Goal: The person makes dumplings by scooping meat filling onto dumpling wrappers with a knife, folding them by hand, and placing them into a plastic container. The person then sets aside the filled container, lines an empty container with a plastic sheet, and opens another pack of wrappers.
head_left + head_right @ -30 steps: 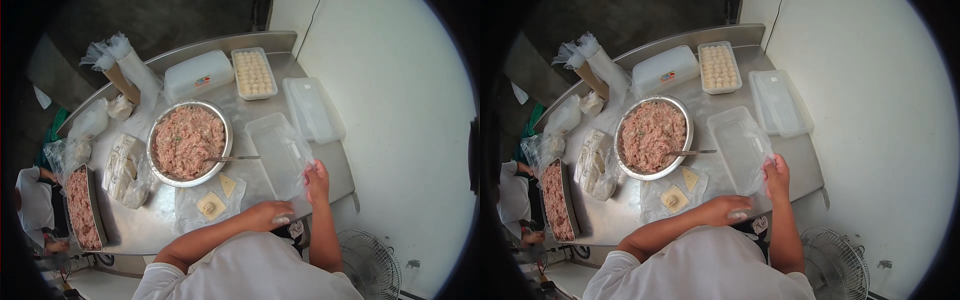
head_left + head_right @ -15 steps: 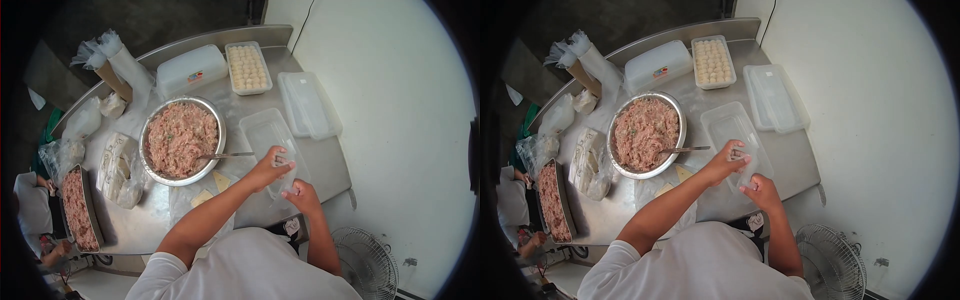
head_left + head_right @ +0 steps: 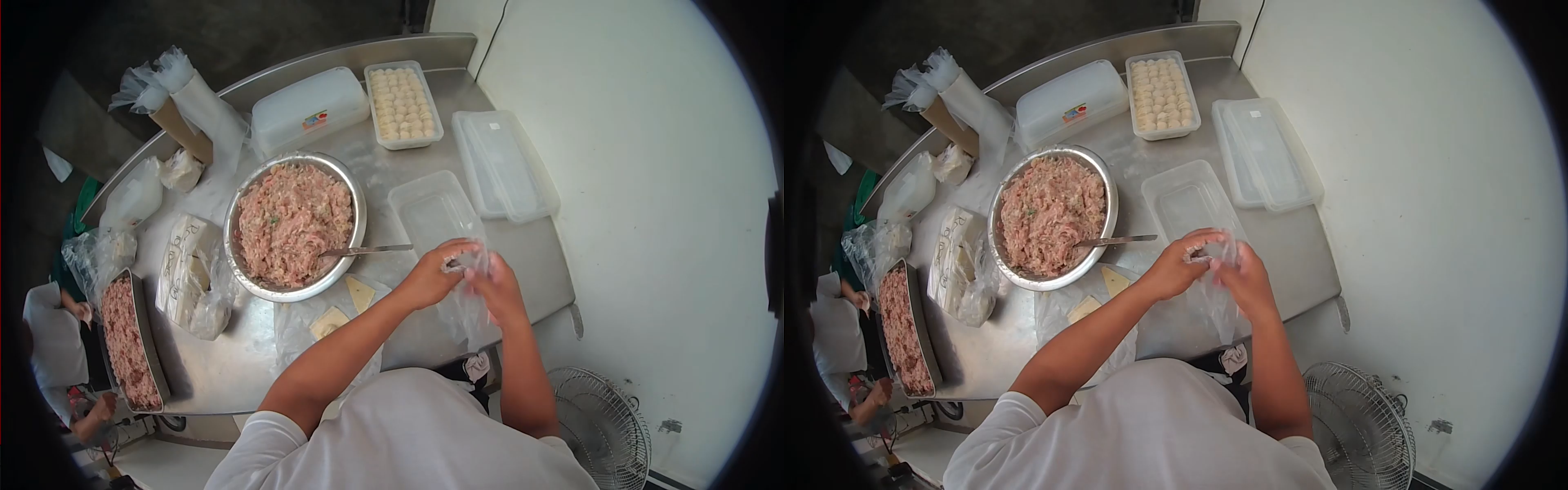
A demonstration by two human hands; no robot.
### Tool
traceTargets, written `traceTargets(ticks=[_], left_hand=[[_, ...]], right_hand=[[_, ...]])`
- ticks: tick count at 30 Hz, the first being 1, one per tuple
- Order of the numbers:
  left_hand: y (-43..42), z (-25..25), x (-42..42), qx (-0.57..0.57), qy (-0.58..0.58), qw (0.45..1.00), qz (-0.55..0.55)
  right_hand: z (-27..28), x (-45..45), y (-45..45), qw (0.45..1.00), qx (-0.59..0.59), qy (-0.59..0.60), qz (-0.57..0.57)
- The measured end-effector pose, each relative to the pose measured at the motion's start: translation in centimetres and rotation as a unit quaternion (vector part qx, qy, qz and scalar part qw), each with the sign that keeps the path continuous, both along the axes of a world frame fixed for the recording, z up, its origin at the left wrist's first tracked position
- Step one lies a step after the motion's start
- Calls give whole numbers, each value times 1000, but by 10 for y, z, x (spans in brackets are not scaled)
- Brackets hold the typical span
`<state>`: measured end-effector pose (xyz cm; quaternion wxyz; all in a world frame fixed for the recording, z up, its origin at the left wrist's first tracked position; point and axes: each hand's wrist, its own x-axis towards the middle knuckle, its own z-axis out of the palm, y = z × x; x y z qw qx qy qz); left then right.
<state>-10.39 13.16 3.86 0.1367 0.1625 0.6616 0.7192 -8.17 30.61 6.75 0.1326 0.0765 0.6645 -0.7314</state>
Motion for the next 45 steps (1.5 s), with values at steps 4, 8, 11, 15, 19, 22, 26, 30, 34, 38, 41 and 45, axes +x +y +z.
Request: traceTargets(ticks=[4,8,11,15,19,22,26,30,34,38,41,45], left_hand=[[-9,20,6,-9,-84,993,86],[-10,11,4,-33,-72,987,140],[-12,-10,-13,-104,-21,982,156],[-18,-21,-24,-279,139,923,224],[-27,-6,-28,-392,137,890,187],[-25,-8,-38,-459,245,836,176],[-7,-33,-65,-528,273,800,82],[-5,-27,-74,-594,146,790,-35],[-14,-27,-85,-613,190,764,-63],[-11,-30,-99,-630,164,759,-13],[-10,-36,-105,-628,150,763,12],[4,-41,-108,-565,152,811,2]], right_hand=[[-17,-33,16,998,-5,29,-60],[-16,-58,7,999,20,26,-28],[-11,-84,-6,991,124,27,32],[-30,-122,-9,870,427,240,61],[-32,-135,-22,806,540,215,115],[-40,-136,-30,782,561,245,117],[-37,-137,-32,784,570,216,121],[-21,-107,-25,737,569,360,58],[-14,-45,-10,693,586,325,266],[-51,-1,6,696,553,162,429],[-31,10,-4,698,570,142,409],[-37,11,-6,716,558,247,339]])
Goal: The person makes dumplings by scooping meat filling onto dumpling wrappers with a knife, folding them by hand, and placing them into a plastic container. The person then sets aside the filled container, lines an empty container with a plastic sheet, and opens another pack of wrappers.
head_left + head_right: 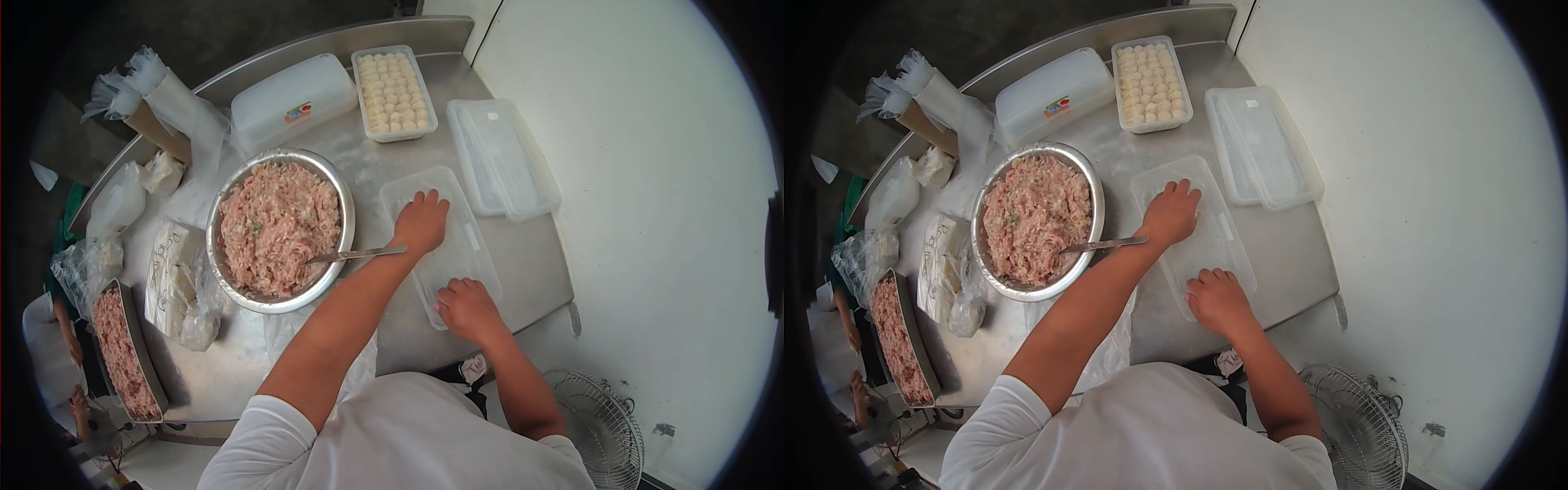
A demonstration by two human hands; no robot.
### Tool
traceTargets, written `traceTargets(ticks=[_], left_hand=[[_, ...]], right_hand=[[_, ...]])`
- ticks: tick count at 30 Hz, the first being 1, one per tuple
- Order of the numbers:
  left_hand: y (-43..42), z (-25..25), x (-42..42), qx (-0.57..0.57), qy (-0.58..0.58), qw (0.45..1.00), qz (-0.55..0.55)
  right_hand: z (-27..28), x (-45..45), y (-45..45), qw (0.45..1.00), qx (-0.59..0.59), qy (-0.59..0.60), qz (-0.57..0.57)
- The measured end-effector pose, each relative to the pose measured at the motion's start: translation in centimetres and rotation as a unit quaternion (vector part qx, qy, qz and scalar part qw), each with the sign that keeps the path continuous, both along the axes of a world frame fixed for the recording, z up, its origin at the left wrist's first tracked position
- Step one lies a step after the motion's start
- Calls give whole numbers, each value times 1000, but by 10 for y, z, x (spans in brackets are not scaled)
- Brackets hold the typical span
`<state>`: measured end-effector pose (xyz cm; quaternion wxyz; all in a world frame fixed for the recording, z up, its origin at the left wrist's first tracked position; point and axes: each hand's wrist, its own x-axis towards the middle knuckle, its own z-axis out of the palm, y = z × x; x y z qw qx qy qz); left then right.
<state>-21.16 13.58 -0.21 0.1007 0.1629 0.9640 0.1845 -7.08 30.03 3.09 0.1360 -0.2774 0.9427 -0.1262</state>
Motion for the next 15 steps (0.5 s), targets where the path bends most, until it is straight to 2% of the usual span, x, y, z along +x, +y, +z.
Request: traceTargets(ticks=[1,3,5,7,9,11,13,15], left_hand=[[1,-3,4,1,-2,1000,-1],[2,-4,9,-17,70,997,23],[3,0,1,-20,46,999,11],[1,0,-1,-25,16,1000,-1],[-2,0,-10,-5,16,998,-61],[-3,-1,-13,3,13,997,-73],[-10,-3,-12,7,7,997,-81],[-15,-7,-5,15,56,992,-111]], right_hand=[[-8,-2,1,1000,1,-16,15],[-11,-3,-1,999,4,-29,29],[-8,4,-10,992,60,-108,-3],[-10,13,-25,992,48,-111,-17],[-15,16,-40,993,37,-106,-29],[-22,25,-50,991,1,-133,-18],[-7,21,-50,990,18,-139,17],[5,26,-49,987,31,-150,44]])
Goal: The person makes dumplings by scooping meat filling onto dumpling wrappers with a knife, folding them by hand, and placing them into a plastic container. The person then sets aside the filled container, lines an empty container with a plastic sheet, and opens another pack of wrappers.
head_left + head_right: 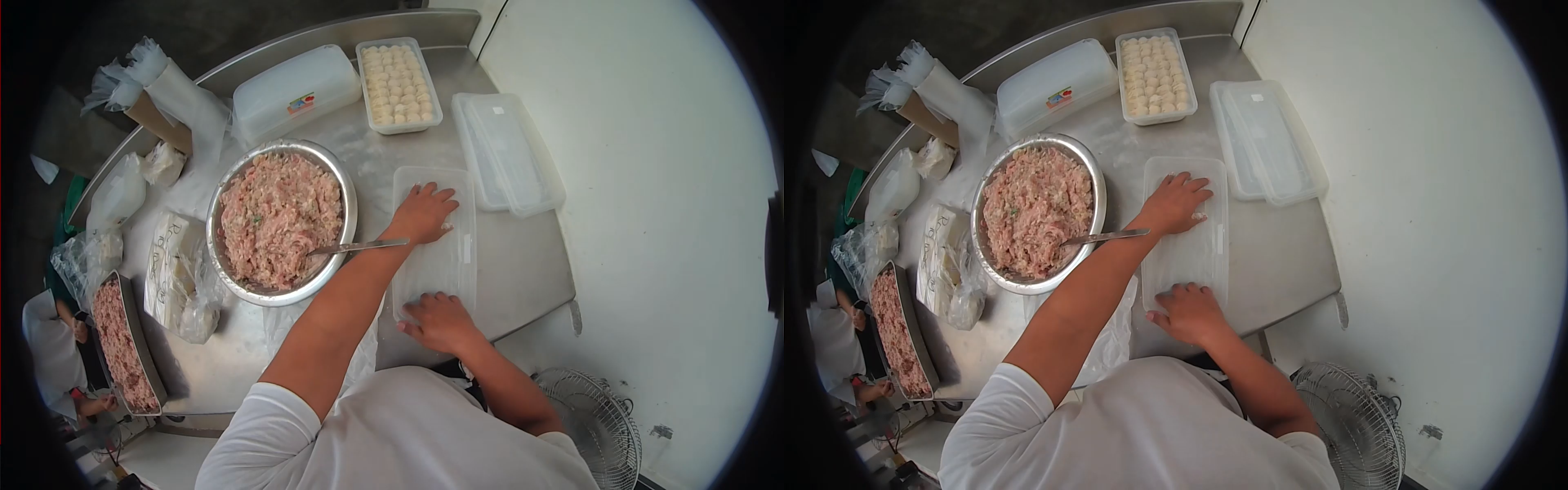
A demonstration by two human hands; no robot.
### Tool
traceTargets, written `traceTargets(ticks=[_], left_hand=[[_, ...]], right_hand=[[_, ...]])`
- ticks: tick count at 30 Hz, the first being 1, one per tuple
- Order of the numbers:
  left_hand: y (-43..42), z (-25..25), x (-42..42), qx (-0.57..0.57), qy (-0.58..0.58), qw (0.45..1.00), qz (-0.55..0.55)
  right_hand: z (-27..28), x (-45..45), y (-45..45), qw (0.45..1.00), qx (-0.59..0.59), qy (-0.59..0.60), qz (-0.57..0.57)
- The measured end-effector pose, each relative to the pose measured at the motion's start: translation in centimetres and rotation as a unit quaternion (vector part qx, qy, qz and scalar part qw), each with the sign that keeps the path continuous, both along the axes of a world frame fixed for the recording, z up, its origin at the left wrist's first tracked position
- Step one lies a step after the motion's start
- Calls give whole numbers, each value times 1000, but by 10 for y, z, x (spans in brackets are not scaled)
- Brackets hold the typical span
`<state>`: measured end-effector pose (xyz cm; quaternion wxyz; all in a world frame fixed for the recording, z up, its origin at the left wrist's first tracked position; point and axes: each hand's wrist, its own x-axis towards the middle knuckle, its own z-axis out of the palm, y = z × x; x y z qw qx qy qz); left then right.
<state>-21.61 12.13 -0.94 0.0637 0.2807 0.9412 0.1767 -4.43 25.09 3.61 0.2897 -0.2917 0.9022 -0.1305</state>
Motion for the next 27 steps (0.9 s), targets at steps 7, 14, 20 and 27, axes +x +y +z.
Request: traceTargets(ticks=[7,14,20,27], left_hand=[[-7,-1,-3,50,49,996,52],[-4,0,2,6,27,995,93],[4,2,6,-6,24,994,109],[-2,-2,3,3,31,994,109]], right_hand=[[20,-1,5,994,64,86,-20],[-12,2,9,998,-31,52,16],[27,-4,-8,995,96,-29,-13],[-11,-1,10,987,-11,158,12]])
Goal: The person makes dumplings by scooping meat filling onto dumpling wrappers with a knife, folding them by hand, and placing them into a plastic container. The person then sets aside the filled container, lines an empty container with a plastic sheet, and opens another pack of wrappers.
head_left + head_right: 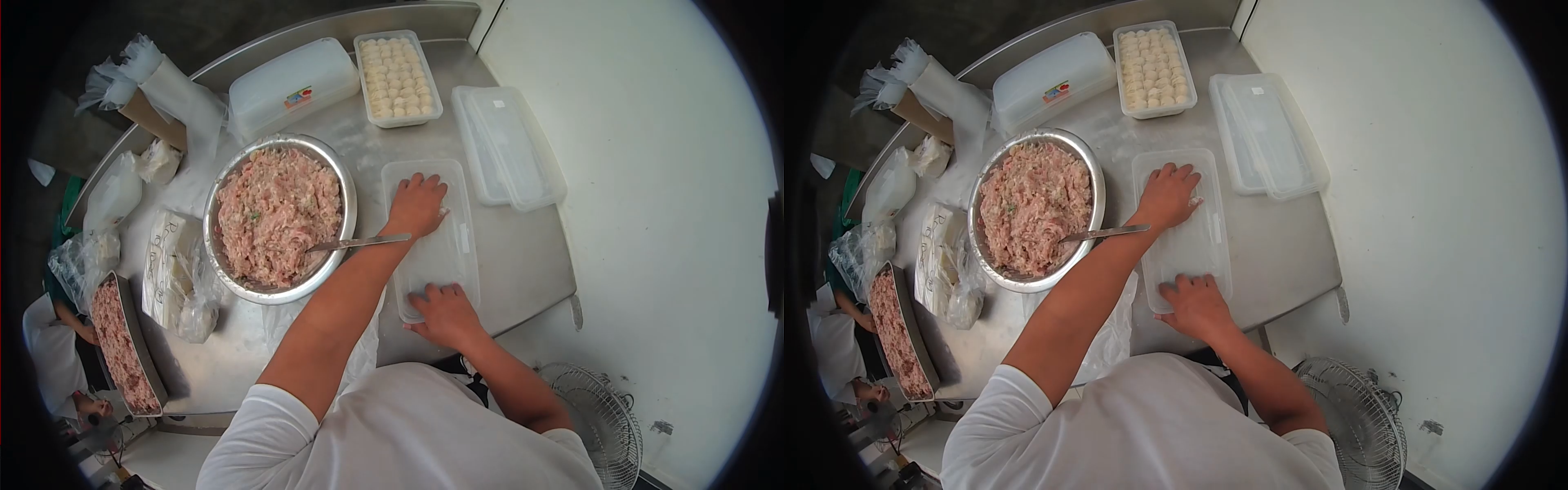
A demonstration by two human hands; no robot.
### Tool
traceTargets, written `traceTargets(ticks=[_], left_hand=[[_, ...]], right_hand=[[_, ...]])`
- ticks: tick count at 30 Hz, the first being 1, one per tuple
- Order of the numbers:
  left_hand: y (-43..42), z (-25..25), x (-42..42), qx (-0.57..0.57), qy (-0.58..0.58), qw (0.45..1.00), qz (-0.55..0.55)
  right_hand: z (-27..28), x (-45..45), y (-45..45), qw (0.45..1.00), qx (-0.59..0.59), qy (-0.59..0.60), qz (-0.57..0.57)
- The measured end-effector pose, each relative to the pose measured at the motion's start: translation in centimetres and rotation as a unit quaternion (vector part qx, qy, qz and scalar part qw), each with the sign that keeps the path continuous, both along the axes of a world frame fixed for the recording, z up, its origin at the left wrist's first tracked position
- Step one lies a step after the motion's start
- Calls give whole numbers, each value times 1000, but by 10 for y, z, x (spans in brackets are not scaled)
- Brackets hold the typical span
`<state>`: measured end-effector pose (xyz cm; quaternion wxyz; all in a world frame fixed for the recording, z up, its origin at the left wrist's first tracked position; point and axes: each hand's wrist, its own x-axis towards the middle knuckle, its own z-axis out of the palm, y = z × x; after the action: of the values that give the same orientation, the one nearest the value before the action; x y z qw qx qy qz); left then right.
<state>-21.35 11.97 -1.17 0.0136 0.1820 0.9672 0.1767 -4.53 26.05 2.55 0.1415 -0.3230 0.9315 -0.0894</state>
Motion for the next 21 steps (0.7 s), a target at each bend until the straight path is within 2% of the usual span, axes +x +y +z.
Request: traceTargets(ticks=[2,6,10,12,14,15,17,21], left_hand=[[0,2,1,-2,2,1000,3],[-1,5,-5,35,-6,999,-9],[1,1,0,1,-9,1000,-3],[6,-3,1,38,45,998,11],[5,-9,0,42,40,998,8],[5,-10,1,46,37,998,4],[4,-8,-1,35,34,999,9],[7,-7,4,13,18,1000,12]], right_hand=[[-5,4,-1,998,32,-45,-12],[-9,4,0,998,20,-61,-24],[12,-1,-1,997,39,-59,-1],[14,-3,1,996,65,-60,5],[1,0,7,999,-2,29,38],[-3,3,7,999,-3,25,37],[-8,0,6,994,-10,-105,33],[7,-9,1,988,36,-148,38]])
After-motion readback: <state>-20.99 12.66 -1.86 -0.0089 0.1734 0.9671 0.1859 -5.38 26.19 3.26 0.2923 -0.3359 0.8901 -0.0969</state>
